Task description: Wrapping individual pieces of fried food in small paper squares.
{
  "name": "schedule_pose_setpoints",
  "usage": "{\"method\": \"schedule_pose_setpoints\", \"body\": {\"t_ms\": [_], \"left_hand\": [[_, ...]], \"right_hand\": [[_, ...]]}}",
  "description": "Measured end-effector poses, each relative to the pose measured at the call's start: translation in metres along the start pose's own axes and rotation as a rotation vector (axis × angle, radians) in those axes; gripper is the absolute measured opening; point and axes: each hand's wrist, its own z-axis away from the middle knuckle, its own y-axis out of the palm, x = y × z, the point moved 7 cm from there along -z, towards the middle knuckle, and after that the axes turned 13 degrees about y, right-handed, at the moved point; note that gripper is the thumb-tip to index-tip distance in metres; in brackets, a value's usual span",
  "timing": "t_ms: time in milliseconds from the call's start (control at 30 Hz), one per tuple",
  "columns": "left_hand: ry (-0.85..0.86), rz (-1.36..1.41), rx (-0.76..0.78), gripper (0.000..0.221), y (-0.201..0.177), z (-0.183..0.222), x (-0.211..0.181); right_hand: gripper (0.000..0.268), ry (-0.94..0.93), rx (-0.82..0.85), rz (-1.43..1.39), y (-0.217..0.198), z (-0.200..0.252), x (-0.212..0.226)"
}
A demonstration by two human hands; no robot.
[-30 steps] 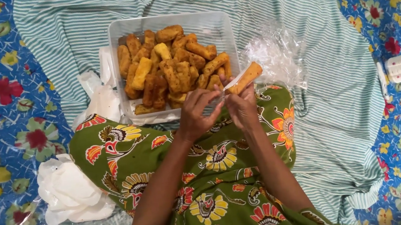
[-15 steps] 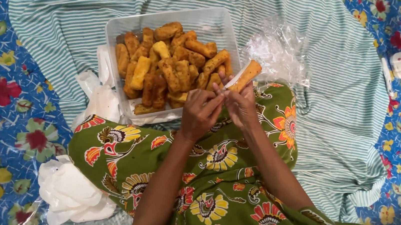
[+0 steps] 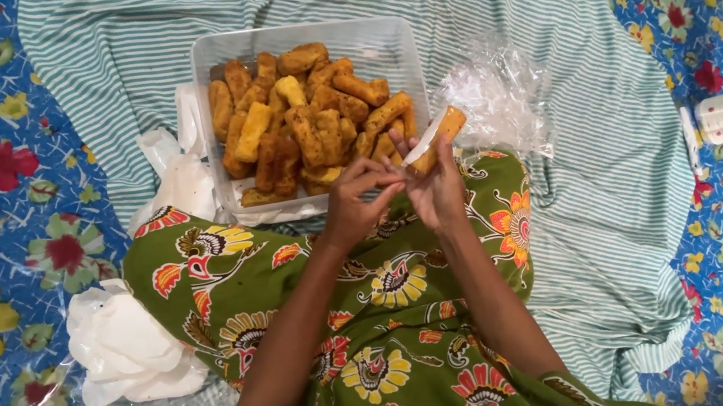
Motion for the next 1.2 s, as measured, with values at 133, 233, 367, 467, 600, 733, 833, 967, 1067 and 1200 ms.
{"method": "schedule_pose_setpoints", "body": {"t_ms": [133, 233, 367, 467, 600, 733, 833, 967, 1067, 1200], "left_hand": [[-0.065, 0.041, -0.023, 0.014, 0.000, 0.003, 0.007], [-0.118, 0.064, -0.056, 0.019, -0.001, 0.005, 0.012], [-0.167, 0.098, -0.034, 0.032, -0.009, -0.002, 0.003], [-0.128, 0.065, 0.014, 0.018, -0.008, 0.002, 0.004], [-0.128, 0.066, 0.027, 0.013, -0.008, -0.003, -0.007], [-0.188, 0.064, 0.015, 0.012, -0.010, -0.005, -0.015], [-0.310, 0.139, -0.019, 0.013, -0.004, 0.008, 0.000], [-0.514, 0.337, -0.133, 0.017, 0.006, 0.029, 0.027], [-0.584, 0.438, -0.188, 0.019, 0.007, 0.026, 0.022], [-0.563, 0.447, -0.194, 0.024, 0.007, 0.026, 0.025]], "right_hand": [[0.045, 0.046, 0.063, 0.105, -0.008, -0.006, -0.004], [0.047, 0.082, 0.103, 0.194, 0.000, -0.003, -0.002], [0.044, 0.088, 0.124, 0.235, 0.007, 0.003, -0.009], [0.043, 0.109, 0.145, 0.284, -0.007, -0.002, -0.011], [0.039, 0.073, 0.166, 0.309, 0.028, 0.021, -0.001], [0.032, 0.058, 0.141, 0.277, 0.024, 0.021, -0.003], [0.027, 0.056, 0.131, 0.293, 0.034, 0.031, -0.002], [0.024, 0.062, 0.131, 0.341, 0.032, 0.029, -0.001], [0.025, 0.046, 0.131, 0.366, 0.036, 0.029, -0.001], [0.034, 0.020, 0.172, 0.411, 0.007, 0.011, -0.008]]}}
